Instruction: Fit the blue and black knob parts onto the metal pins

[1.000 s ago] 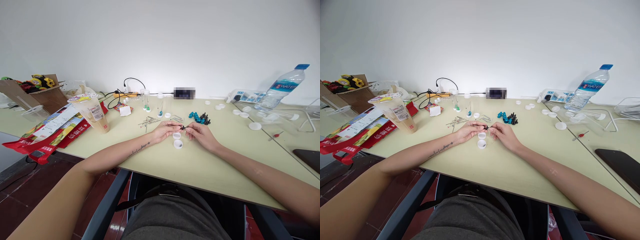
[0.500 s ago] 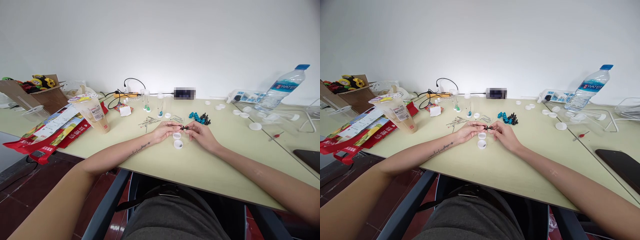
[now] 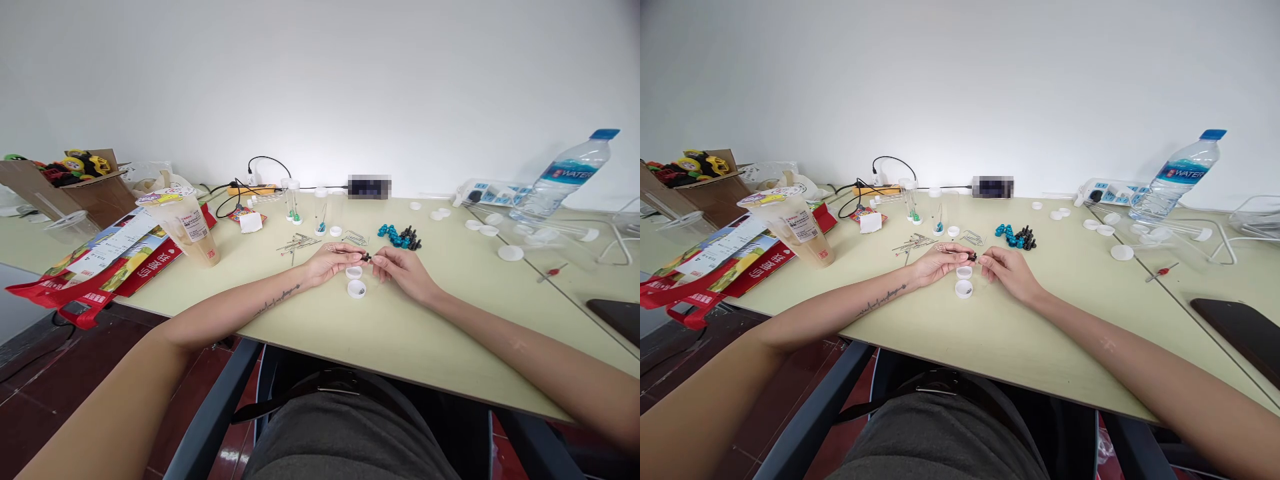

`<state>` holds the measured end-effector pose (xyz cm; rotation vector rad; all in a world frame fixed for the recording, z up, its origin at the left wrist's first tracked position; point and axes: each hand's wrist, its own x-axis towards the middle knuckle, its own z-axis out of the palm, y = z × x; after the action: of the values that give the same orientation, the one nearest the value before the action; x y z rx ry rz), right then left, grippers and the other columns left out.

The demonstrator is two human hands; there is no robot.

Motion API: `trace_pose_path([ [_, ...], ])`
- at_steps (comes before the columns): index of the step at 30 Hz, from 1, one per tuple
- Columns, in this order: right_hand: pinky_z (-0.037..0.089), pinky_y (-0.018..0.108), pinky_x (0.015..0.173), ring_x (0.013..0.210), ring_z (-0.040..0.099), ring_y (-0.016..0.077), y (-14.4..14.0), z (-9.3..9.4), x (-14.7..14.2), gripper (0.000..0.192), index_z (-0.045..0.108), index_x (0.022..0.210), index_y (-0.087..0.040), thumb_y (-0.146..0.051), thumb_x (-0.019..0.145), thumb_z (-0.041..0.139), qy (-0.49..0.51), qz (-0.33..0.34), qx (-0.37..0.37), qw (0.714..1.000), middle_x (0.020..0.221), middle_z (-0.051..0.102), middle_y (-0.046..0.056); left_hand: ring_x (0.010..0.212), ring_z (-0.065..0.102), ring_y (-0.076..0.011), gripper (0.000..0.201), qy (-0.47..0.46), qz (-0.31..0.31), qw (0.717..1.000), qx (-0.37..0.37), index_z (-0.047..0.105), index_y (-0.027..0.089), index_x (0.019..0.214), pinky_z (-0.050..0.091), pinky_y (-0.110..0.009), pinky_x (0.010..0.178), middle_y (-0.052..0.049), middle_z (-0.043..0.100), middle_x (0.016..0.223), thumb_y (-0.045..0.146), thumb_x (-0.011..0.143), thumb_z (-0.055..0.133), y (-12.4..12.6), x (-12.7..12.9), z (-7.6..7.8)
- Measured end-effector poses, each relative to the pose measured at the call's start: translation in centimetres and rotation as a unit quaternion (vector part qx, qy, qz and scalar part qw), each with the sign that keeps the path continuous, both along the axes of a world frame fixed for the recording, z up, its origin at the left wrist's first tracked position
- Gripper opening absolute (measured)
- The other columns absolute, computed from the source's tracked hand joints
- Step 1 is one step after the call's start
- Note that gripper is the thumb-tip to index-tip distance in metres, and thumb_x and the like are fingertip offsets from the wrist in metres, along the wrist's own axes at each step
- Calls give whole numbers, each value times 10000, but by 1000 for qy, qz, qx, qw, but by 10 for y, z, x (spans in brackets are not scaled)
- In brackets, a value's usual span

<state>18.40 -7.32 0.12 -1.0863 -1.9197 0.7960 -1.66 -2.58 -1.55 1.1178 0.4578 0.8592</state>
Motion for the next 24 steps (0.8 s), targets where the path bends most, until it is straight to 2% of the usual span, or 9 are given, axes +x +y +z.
trace_pose_path([
  [3, 425, 297, 562, 550, 561, 151, 0, 0, 0, 319, 539, 689, -196, -435, 884, 458, -13, 9, -4, 1000, 648, 608, 12, 876, 671, -180, 229, -2, -4, 1000, 2, 687, 107, 875, 461, -324, 947, -65, 688, 929, 152, 657, 742, 0, 0, 0],
  [6, 433, 291, 580, 570, 570, 144, 1, -1, 0, 205, 541, 819, -212, -414, 825, 572, -2, -14, 13, 1000, 723, 603, -8, 854, 672, -165, 228, 5, 8, 1000, -4, 684, 104, 875, 463, -323, 945, -62, 692, 884, 138, 657, 739, 0, 0, 1],
  [8, 438, 289, 585, 576, 569, 140, 1, -2, 0, 216, 534, 864, -219, -410, 798, 611, 8, -22, 19, 1000, 755, 599, -12, 843, 673, -160, 227, 8, 12, 1000, -7, 683, 104, 876, 464, -324, 945, -59, 693, 872, 133, 657, 737, 0, 0, 1],
  [10, 433, 288, 579, 575, 566, 143, 0, -2, 0, 225, 536, 806, -211, -433, 828, 564, 2, -15, 14, 1000, 721, 598, -7, 850, 673, -165, 225, 6, 11, 1000, -6, 684, 107, 871, 462, -325, 947, -58, 691, 893, 139, 656, 739, 0, 0, 2],
  [13, 424, 292, 558, 542, 553, 147, -1, 0, 0, 350, 521, 697, -202, -485, 885, 438, -13, 2, -8, 1000, 631, 586, 3, 869, 671, -175, 230, 2, 2, 1000, -4, 684, 105, 870, 451, -335, 960, -63, 688, 921, 153, 653, 745, -2, 0, 2],
  [16, 422, 296, 549, 524, 535, 147, -2, 1, -1, 398, 505, 668, -204, -512, 894, 394, -21, 3, -10, 1000, 594, 565, 4, 877, 669, -178, 238, 3, 1, 1000, -5, 683, 101, 873, 441, -349, 972, -72, 687, 930, 152, 649, 747, -2, 0, 2],
  [21, 421, 298, 550, 556, 552, 155, -1, 1, -2, 260, 511, 824, -227, -484, 819, 550, -11, -25, 20, 999, 677, 569, -13, 844, 669, -161, 236, -1, 18, 1000, -13, 686, 104, 871, 455, -342, 952, -67, 687, 905, 140, 645, 747, 1, 1, 0],
  [24, 421, 289, 554, 561, 551, 150, -1, 0, -2, 251, 505, 795, -221, -465, 822, 557, 0, -21, 15, 1000, 675, 570, -11, 849, 667, -161, 237, -1, 15, 1000, -10, 686, 106, 873, 454, -342, 951, -71, 684, 931, 147, 648, 746, 1, 1, -1],
])
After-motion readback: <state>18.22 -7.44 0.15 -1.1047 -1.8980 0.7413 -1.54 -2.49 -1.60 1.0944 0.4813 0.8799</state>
